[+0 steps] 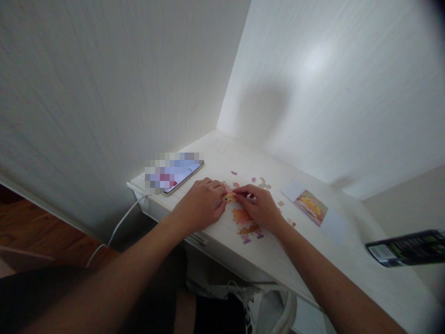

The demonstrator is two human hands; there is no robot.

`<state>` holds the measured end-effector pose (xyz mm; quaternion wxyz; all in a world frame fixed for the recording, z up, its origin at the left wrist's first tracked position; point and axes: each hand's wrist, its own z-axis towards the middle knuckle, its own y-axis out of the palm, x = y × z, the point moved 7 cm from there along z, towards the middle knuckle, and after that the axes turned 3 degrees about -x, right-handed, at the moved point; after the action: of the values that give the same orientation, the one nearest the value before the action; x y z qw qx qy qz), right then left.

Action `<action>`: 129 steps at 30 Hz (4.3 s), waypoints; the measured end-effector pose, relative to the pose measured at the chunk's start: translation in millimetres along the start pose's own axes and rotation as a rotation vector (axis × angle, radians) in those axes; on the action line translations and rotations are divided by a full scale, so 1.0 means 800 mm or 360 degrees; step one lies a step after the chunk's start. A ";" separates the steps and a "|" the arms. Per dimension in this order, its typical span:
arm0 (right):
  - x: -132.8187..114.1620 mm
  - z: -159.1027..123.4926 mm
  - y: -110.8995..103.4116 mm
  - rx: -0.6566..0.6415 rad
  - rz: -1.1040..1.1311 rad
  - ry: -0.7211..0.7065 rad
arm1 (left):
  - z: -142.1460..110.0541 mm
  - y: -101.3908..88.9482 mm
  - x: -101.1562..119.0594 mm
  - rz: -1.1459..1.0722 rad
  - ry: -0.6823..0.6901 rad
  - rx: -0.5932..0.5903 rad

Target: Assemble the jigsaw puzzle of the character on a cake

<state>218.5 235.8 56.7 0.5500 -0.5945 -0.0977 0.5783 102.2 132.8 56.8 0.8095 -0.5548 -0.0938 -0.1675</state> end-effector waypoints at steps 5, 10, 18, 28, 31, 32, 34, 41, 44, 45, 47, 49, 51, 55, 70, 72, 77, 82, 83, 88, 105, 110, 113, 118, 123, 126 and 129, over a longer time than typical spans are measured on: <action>0.017 0.003 -0.021 0.0167 0.0248 0.0086 | 0.000 0.002 -0.002 -0.0014 -0.0003 -0.0020; 0.022 0.001 -0.027 0.0189 0.0254 0.0085 | -0.001 0.002 -0.005 -0.0097 0.0005 0.0009; 0.019 -0.001 -0.014 0.0111 0.0539 0.0100 | 0.001 -0.018 -0.029 -0.0462 -0.0261 0.0159; 0.010 -0.005 -0.003 -0.0032 0.0798 0.0068 | 0.000 -0.013 0.001 -0.0390 0.0099 0.0222; 0.006 -0.006 0.000 -0.0066 0.0888 0.0057 | -0.001 -0.011 0.012 -0.0384 0.0199 0.0233; 0.005 -0.007 0.000 -0.0065 0.0909 0.0059 | -0.001 -0.011 0.015 -0.0393 0.0223 0.0234; 0.004 -0.007 -0.001 -0.0040 0.0938 0.0063 | -0.001 -0.011 0.018 -0.0424 0.0260 0.0238; 0.001 -0.006 -0.006 0.0002 0.1106 0.0045 | 0.002 -0.013 0.012 -0.0425 0.0220 0.0232; 0.002 -0.007 -0.006 0.0003 0.1036 0.0027 | 0.002 -0.015 0.009 -0.0404 0.0177 0.0244; 0.002 -0.007 -0.006 0.0005 0.0977 0.0024 | 0.002 -0.016 0.009 -0.0401 0.0165 0.0257; 0.002 -0.008 -0.006 0.0017 0.0833 0.0018 | 0.001 -0.017 0.008 -0.0389 0.0136 0.0280; 0.001 -0.009 -0.006 0.0025 0.0715 -0.0004 | 0.000 -0.017 0.008 -0.0386 0.0105 0.0287; -0.002 -0.009 -0.006 0.0039 0.0640 -0.0036 | 0.000 -0.017 0.008 -0.0394 0.0080 0.0284; -0.007 -0.010 -0.011 0.0083 0.0559 -0.0079 | 0.001 -0.019 0.006 -0.0443 0.0066 0.0312; -0.012 -0.012 -0.043 0.0340 0.0147 -0.0140 | 0.001 -0.028 -0.018 -0.0302 -0.0195 0.0278; -0.012 -0.012 -0.043 0.0263 -0.0030 -0.0210 | 0.001 -0.028 -0.028 -0.0215 -0.0233 0.0182; -0.018 -0.014 -0.022 -0.0044 -0.0222 -0.0433 | -0.003 -0.031 -0.045 -0.0170 -0.0262 0.0083; -0.023 -0.017 -0.005 -0.0234 -0.0369 -0.0504 | -0.002 -0.021 -0.040 -0.0114 -0.0232 -0.0078; -0.023 -0.018 -0.004 -0.0247 -0.0385 -0.0504 | -0.002 -0.020 -0.039 -0.0101 -0.0227 -0.0099; -0.022 -0.021 -0.004 -0.0272 -0.0423 -0.0499 | -0.002 -0.020 -0.033 -0.0089 -0.0173 -0.0172; -0.031 -0.022 -0.004 -0.0326 -0.0272 -0.0440 | -0.003 -0.018 -0.012 -0.0125 -0.0194 -0.0096; -0.025 -0.019 -0.012 -0.0171 -0.0296 -0.0438 | -0.003 -0.022 -0.019 -0.0243 -0.0243 -0.0057; -0.023 -0.018 -0.027 0.0032 -0.0249 -0.0399 | -0.003 -0.028 -0.023 -0.0246 -0.0286 0.0015; -0.014 -0.017 -0.036 0.0156 0.0104 -0.0183 | -0.005 -0.043 -0.013 -0.0315 -0.0250 0.0375; -0.001 -0.014 -0.011 -0.0023 0.0931 0.0094 | -0.009 -0.045 0.015 -0.0487 -0.0128 0.0629; -0.002 -0.013 -0.004 -0.0060 0.1123 0.0139 | -0.011 -0.040 0.028 -0.0528 -0.0095 0.0654; -0.001 -0.012 -0.004 -0.0063 0.1215 0.0179 | -0.012 -0.035 0.031 -0.0541 -0.0113 0.0659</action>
<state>227.4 231.4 57.0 0.2881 -0.6295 0.1499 0.7058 114.6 110.2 85.6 0.8623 -0.3591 -0.2462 -0.2588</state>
